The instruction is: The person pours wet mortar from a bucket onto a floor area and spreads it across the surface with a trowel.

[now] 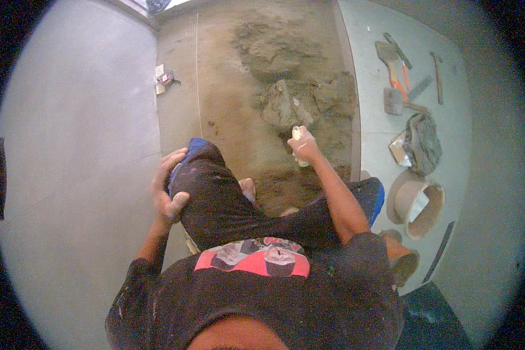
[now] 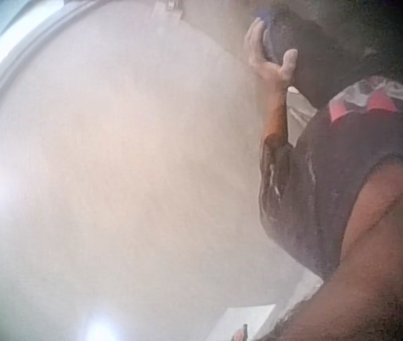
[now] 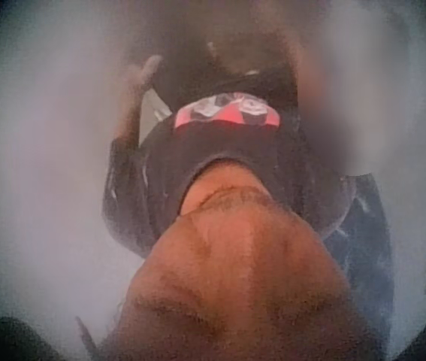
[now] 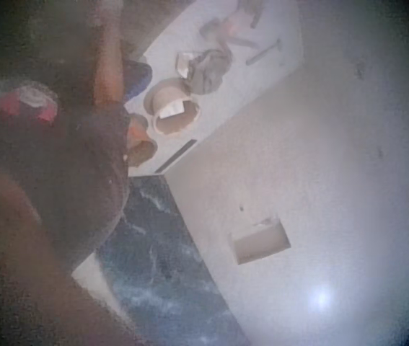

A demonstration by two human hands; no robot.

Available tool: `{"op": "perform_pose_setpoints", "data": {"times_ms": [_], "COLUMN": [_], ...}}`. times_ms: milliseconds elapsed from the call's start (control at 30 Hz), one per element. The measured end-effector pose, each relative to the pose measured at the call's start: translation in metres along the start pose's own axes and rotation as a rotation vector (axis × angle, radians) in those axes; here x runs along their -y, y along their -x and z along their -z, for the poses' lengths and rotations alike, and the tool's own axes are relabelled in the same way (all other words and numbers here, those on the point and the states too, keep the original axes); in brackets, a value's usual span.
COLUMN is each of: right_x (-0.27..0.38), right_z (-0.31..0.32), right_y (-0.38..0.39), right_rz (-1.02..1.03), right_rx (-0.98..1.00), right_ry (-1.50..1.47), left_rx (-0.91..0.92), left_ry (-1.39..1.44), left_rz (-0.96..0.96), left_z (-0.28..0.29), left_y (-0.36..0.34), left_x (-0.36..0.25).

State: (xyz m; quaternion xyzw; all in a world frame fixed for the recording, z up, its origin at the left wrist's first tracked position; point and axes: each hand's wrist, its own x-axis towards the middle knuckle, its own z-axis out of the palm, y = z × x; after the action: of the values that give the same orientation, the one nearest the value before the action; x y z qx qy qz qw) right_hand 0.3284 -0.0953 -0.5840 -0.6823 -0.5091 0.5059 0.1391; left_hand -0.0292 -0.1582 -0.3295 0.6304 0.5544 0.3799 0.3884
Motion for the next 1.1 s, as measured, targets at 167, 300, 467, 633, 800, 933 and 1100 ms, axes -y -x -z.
{"op": "perform_pose_setpoints", "data": {"times_ms": [167,300,467,633,800,933,1100], "right_x": [0.026,0.012,0.045,0.042,0.048,0.053,0.055], "right_z": [0.000,-0.013,-0.005,0.012,0.052,0.052,0.018], "right_y": [0.012,0.022,0.025,0.035,0.041,0.062,0.087], "right_rz": [-0.067,0.348,0.200,0.295,0.286,0.173,0.161], "right_rx": [0.098,-0.250,-0.113,-0.294,-0.339,-0.284,-0.270], "right_ry": [-0.173,0.291,0.590,0.509,0.445,0.471,0.417], "left_rx": [-0.011,-0.052,-0.048,-0.065,-0.074,-0.237,-0.174], "left_ry": [0.021,0.047,-0.021,-0.030,0.250,-0.342,-0.868], "left_rz": [-0.002,-0.031,-0.006,-0.017,0.105,0.261,0.388], "left_z": [0.000,-0.003,0.004,0.010,0.021,0.041,0.068], "left_y": [0.007,0.014,0.015,0.021,0.003,-0.084,-0.190], "left_x": [-0.004,0.003,-0.007,-0.010,0.064,0.218,0.357]}}
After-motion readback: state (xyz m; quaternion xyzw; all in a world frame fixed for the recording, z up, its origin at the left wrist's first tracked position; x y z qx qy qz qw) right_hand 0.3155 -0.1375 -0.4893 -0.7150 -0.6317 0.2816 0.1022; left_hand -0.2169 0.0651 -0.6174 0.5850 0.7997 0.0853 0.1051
